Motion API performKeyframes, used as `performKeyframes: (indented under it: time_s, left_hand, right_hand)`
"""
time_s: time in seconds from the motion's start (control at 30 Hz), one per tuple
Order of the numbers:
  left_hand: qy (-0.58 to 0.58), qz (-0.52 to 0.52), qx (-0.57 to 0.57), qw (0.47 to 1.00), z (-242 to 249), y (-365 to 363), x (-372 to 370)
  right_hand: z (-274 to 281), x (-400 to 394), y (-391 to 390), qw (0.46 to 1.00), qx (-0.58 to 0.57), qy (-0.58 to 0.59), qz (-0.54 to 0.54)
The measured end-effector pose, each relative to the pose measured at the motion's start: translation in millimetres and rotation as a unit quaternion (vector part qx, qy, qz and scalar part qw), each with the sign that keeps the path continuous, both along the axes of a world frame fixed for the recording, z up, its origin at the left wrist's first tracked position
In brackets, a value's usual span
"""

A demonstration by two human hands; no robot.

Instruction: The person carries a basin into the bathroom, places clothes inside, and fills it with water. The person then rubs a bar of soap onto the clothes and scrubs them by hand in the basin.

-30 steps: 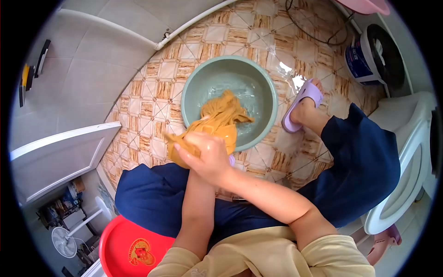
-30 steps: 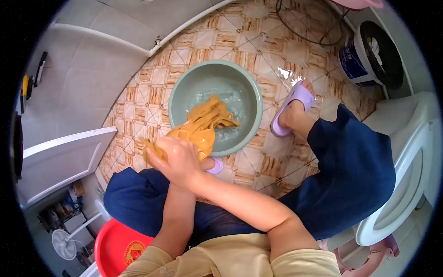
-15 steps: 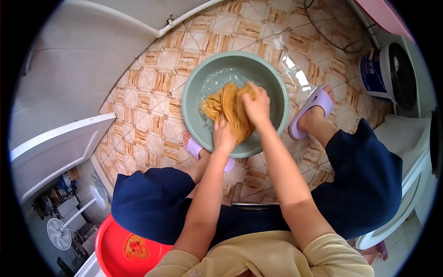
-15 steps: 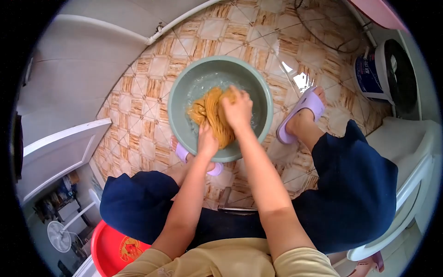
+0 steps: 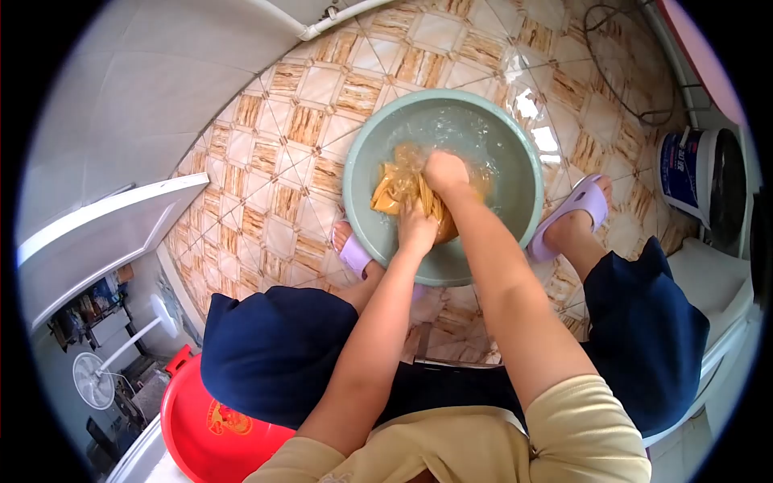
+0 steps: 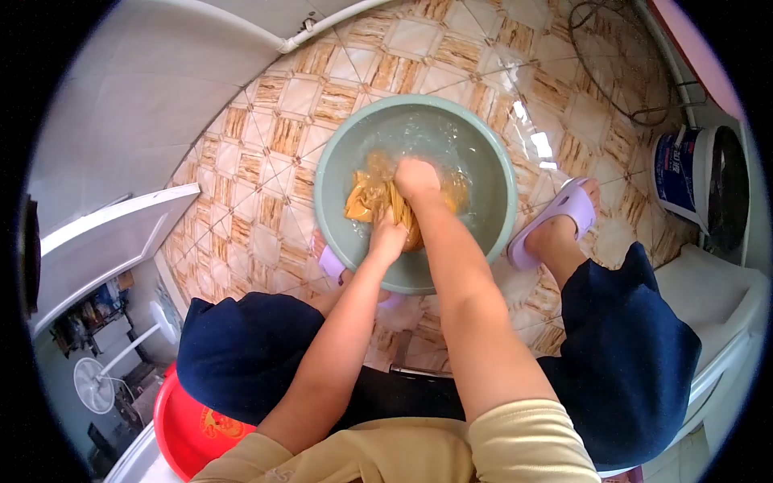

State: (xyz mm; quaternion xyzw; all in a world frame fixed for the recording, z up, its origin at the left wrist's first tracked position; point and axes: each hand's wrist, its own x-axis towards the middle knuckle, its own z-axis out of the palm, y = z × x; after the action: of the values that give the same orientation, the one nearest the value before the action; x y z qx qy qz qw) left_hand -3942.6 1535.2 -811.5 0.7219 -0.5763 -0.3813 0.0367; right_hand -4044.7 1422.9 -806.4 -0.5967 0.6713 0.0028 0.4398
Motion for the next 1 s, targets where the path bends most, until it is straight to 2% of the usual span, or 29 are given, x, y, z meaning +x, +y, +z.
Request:
performKeyframes:
  time_s: [0.03,0.1,0.13,0.17,0.2,0.23,0.3,0.37,0.43,0.5,0.53,0.57,0.63,0.67,0.7,0.73,0.87,0.97,1.0]
  left_hand:
    - [0.067,0.068,-0.011,0.995,-4,-2,0]
    - [0.228,0.149,-0.037,0.961,-10,6,9]
    - [0.345,0.272,0.015,0.898,17,5,8]
    - [0.452,0.384,0.067,0.803,40,3,4]
    - [0.45,0.434,-0.01,0.781,31,8,2]
    - [0.41,0.443,-0.074,0.794,29,11,1]
    - [0.32,0.478,-0.111,0.81,32,15,-8]
    - [0.317,0.525,-0.105,0.783,32,16,-10]
    - [0.388,0.564,-0.074,0.725,33,15,-8]
    - [0.511,0.556,0.067,0.653,38,12,8]
    - [0.456,0.533,0.19,0.687,-8,12,33]
    - [0.446,0.472,0.245,0.72,80,7,17]
    - [0.675,0.393,0.271,0.563,80,8,29]
    - [0.786,0.229,0.129,0.56,35,10,33]
    - [0.781,0.226,0.134,0.567,51,5,31]
    - [0.767,0.238,0.147,0.577,69,6,26]
    - [0.745,0.239,0.168,0.6,109,4,16]
    - [0.732,0.237,0.176,0.614,130,-3,11]
    - [0.726,0.24,0.179,0.619,136,-6,9]
  right_hand:
    - [5,-2,-5,1.0,-0.007,0.004,0.004]
    - [16,-6,-5,0.989,-0.086,0.068,-0.098]
    - [10,-17,-5,0.989,-0.09,0.074,-0.096]
    - [-6,-37,-8,0.982,-0.073,-0.062,-0.165]
    - [-16,-52,-8,0.952,-0.053,-0.198,-0.229]
    - [-18,-58,5,0.911,-0.095,-0.272,-0.294]
    - [-3,-72,33,0.931,-0.082,-0.267,-0.235]
    - [26,-71,62,0.975,-0.155,-0.043,-0.151]
    - [65,-62,74,0.981,-0.107,0.024,-0.16]
    - [115,-43,85,0.964,-0.113,0.005,-0.24]
    - [137,-34,88,0.964,-0.126,-0.017,-0.234]
    - [160,-24,93,0.963,-0.136,-0.04,-0.228]
    - [211,-4,106,0.957,-0.206,-0.128,-0.161]
    - [222,9,117,0.932,-0.277,-0.166,-0.167]
    - [232,19,124,0.929,-0.307,-0.179,-0.102]
    - [243,28,136,0.889,-0.4,-0.202,-0.094]
    - [303,20,165,0.856,-0.419,-0.298,-0.062]
    - [310,10,167,0.833,-0.422,-0.353,-0.055]
    - [304,6,160,0.807,-0.46,-0.362,-0.08]
